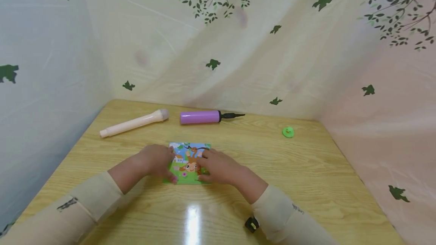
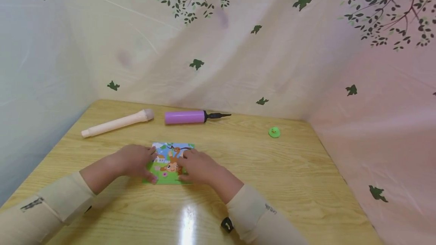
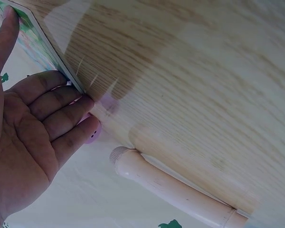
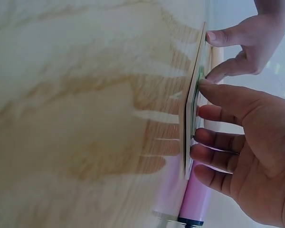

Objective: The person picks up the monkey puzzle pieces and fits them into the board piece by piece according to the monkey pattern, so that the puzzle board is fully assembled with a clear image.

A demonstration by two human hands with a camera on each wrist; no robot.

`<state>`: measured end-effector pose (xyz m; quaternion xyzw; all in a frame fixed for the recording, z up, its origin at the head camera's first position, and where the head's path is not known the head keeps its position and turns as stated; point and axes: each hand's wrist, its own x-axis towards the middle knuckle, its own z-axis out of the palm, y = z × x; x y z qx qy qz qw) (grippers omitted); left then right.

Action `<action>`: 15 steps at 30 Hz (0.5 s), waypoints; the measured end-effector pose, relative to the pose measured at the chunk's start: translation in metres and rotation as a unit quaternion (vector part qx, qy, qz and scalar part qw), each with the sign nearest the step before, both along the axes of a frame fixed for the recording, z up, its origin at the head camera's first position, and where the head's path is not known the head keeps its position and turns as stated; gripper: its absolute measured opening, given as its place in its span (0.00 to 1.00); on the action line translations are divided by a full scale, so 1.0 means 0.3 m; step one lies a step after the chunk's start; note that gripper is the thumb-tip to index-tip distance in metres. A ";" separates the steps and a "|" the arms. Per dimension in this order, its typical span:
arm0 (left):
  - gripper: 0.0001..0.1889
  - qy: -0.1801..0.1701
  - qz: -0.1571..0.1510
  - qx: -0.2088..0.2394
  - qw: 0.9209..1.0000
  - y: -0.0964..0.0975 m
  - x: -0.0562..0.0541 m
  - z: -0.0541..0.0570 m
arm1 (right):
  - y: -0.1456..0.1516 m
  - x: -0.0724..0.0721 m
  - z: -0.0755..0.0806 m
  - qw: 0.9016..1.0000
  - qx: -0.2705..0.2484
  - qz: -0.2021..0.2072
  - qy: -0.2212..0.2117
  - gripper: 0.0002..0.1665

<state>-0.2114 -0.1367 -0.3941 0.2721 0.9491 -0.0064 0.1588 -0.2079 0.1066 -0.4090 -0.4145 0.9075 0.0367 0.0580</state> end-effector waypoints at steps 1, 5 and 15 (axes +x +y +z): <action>0.50 0.000 0.000 -0.001 1.000 0.000 0.000 0.000 | 0.000 0.001 -0.001 1.000 0.000 0.000 0.001 0.17; 0.50 -0.002 0.003 0.000 1.000 0.000 0.003 0.003 | 0.000 0.006 0.002 1.000 -0.003 0.002 0.002 0.18; 0.51 -0.003 0.002 0.000 1.000 0.001 0.006 0.003 | 0.002 0.016 0.004 1.000 -0.004 -0.001 0.007 0.16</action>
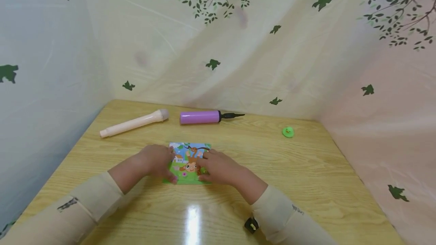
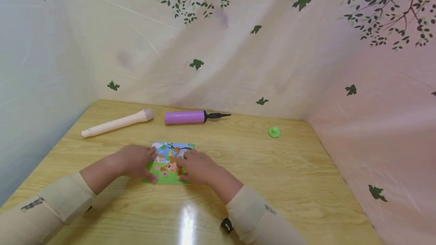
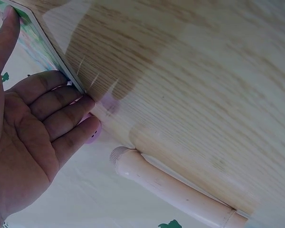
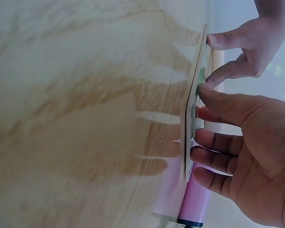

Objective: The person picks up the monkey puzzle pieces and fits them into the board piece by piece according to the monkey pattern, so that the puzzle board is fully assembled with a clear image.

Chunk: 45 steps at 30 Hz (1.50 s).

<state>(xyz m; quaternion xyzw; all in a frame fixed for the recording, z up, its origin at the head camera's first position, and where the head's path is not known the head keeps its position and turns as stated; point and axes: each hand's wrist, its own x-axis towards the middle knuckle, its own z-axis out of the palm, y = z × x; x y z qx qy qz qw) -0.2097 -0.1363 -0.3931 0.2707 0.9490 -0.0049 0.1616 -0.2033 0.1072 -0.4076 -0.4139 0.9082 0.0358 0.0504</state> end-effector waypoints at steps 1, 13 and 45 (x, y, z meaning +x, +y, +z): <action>0.51 0.002 -0.002 -0.001 1.000 0.000 0.000 0.000 | -0.001 0.001 -0.001 1.000 0.000 -0.001 0.000 0.16; 0.47 0.010 -0.018 -0.010 1.000 0.003 -0.002 0.000 | 0.021 0.041 -0.009 0.999 0.020 0.018 0.042 0.15; 0.29 0.023 -0.001 0.002 1.000 0.015 -0.009 -0.010 | 0.030 0.160 0.033 0.991 0.130 -0.015 -0.008 0.46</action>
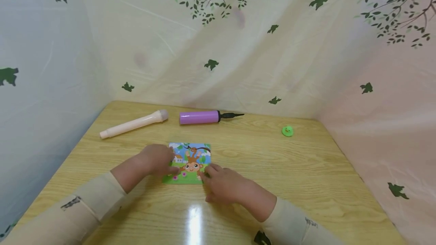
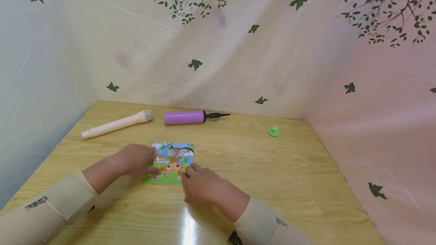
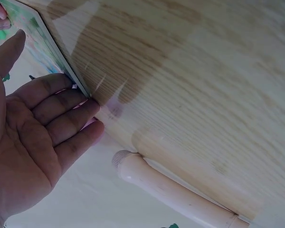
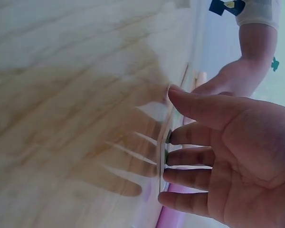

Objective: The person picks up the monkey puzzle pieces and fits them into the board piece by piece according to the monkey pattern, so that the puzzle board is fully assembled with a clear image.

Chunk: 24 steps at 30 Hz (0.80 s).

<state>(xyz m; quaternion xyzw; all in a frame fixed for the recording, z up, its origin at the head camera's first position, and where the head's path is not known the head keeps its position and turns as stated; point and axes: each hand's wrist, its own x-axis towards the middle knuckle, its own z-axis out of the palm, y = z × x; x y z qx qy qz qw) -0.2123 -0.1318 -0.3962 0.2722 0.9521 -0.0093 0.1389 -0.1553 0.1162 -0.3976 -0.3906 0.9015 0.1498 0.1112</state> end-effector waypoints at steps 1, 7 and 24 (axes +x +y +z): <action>0.29 -0.001 0.002 0.001 1.000 0.000 -0.001 0.001 | -0.001 -0.004 0.002 1.000 -0.007 -0.001 -0.003 0.45; 0.25 0.007 0.008 -0.002 1.000 0.005 -0.002 -0.004 | -0.022 -0.030 0.002 0.998 -0.067 0.012 -0.014 0.43; 0.30 0.004 0.011 0.006 1.000 0.001 0.010 0.008 | -0.030 -0.036 -0.020 0.994 -0.038 0.020 -0.100 0.53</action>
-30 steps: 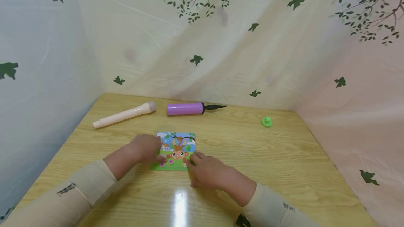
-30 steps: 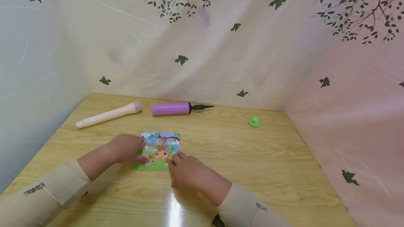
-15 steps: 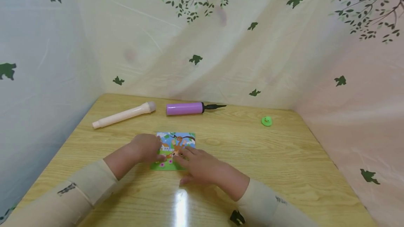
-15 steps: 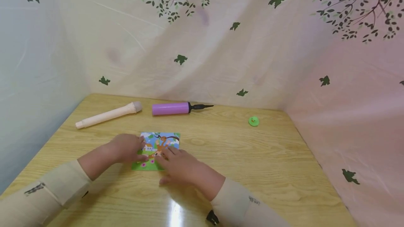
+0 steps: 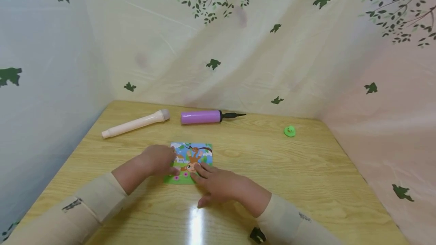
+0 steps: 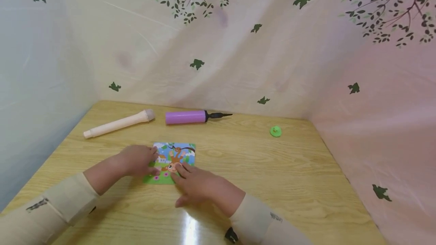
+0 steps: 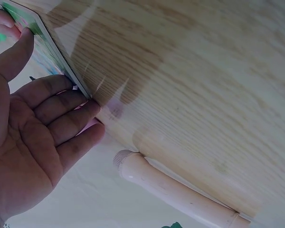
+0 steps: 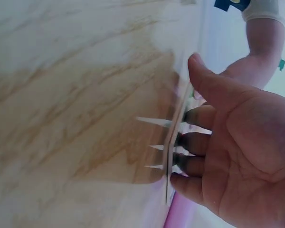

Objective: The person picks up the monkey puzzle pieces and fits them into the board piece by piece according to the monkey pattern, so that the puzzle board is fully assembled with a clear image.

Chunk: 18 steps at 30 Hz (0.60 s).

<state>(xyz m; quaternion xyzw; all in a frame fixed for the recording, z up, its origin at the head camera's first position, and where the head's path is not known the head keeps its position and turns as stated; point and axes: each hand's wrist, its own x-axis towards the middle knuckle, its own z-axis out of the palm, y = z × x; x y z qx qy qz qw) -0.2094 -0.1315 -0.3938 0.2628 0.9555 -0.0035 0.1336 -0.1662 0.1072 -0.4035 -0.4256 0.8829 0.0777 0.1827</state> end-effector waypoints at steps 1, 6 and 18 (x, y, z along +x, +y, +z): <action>0.31 -0.001 -0.002 0.000 1.000 0.000 0.000 -0.001 | 0.005 0.001 0.002 1.000 0.001 -0.003 -0.005 0.53; 0.32 -0.007 -0.001 -0.002 1.000 0.005 -0.002 -0.005 | 0.026 0.004 0.016 1.000 0.008 -0.010 -0.014 0.50; 0.35 0.025 -0.023 0.003 0.999 0.005 0.013 -0.037 | 0.048 0.012 0.055 0.999 0.013 -0.040 -0.033 0.41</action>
